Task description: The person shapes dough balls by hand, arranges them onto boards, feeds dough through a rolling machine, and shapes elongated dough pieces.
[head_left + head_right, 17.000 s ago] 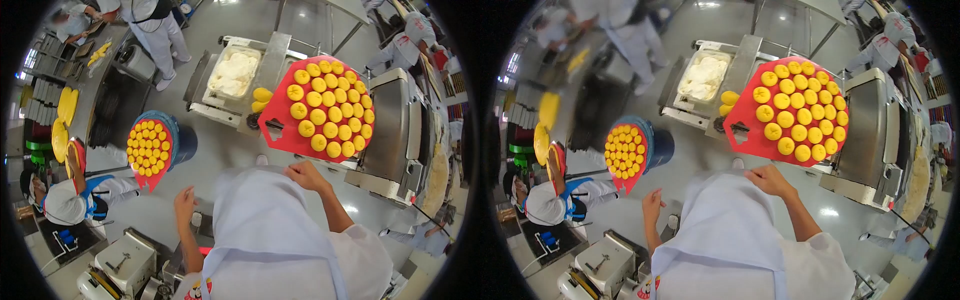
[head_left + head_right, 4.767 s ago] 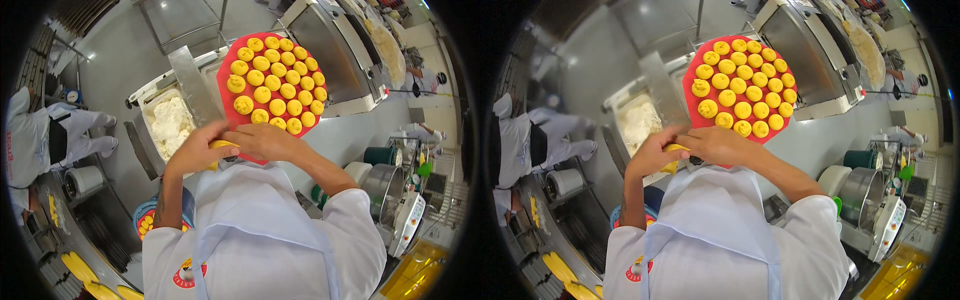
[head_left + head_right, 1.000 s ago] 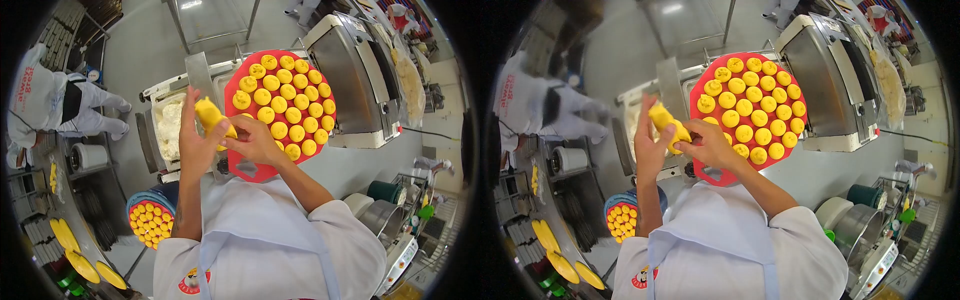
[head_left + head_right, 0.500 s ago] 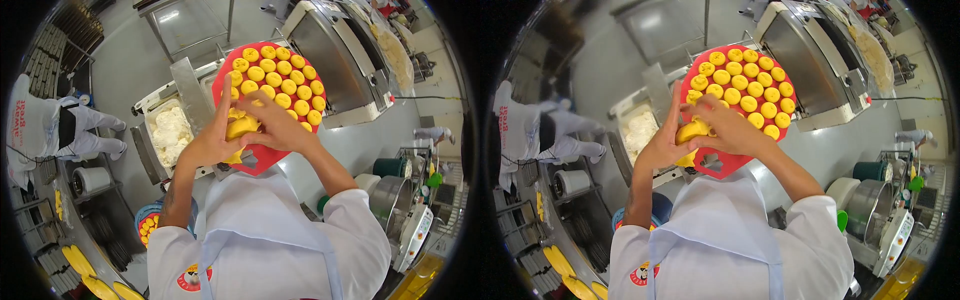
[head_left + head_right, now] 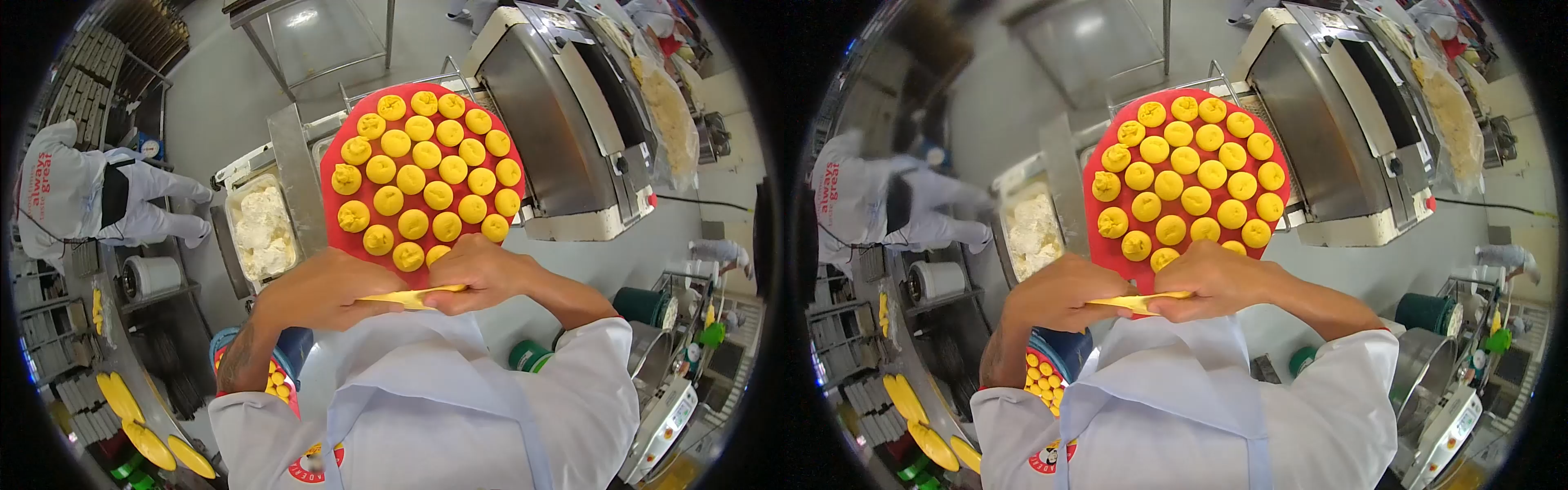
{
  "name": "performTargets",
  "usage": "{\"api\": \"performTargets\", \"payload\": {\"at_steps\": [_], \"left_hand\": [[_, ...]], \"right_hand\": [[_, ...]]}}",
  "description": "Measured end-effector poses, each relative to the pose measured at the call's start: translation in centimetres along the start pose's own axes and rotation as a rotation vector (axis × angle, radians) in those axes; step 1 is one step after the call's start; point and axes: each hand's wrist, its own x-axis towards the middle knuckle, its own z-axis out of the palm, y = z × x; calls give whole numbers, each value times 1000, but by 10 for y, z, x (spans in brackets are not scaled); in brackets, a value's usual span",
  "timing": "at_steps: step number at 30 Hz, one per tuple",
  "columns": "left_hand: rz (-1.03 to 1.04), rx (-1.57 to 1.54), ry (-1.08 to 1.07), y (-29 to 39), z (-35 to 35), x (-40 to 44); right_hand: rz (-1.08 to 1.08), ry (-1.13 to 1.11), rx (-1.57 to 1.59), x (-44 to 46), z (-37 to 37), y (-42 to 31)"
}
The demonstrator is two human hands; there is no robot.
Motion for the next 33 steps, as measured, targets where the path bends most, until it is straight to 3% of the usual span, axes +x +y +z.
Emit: {"api": "performTargets", "payload": {"at_steps": [3,4,5,6,7,8,9,11,12,13,15,17,21,24,27,30,33], "left_hand": [[16,-51,208,-6,-6,0],[-177,-165,450,-13,-9,-19],[-369,-279,694,-22,-11,-48],[-631,-410,1319,-46,-3,-76],[-453,-470,1266,-79,-20,-125],[-450,-460,1382,-71,-13,-129],[-425,-443,1499,-64,-9,-129],[-465,-528,1515,-60,12,-121],[-485,-566,1533,-60,24,-115],[-356,-654,1460,-59,35,-106],[-394,-738,1593,-61,50,-77],[-431,-632,1479,-59,58,-63],[-472,-635,1325,-64,78,-70],[-557,-628,1301,-62,88,-76],[-598,-630,1292,-61,89,-76],[-605,-622,1274,-63,87,-83],[-585,-632,1250,-64,80,-80]], "right_hand": [[-41,9,-66,-14,-48,11],[-101,241,44,-30,-63,30],[-10,355,155,-49,-90,40],[69,478,277,-69,-117,50],[175,520,217,-66,-129,54],[284,553,162,-64,-142,59],[249,625,-86,-39,-138,76],[130,448,-422,5,-136,114],[111,431,-454,27,-131,138],[90,414,-485,46,-124,164],[113,390,-560,81,-116,220],[189,311,-531,103,-115,243],[294,221,-565,127,-114,255],[491,243,-687,137,-107,245],[93,446,-784,137,-101,251],[131,213,-686,134,-94,263],[353,198,-678,131,-101,245]]}}
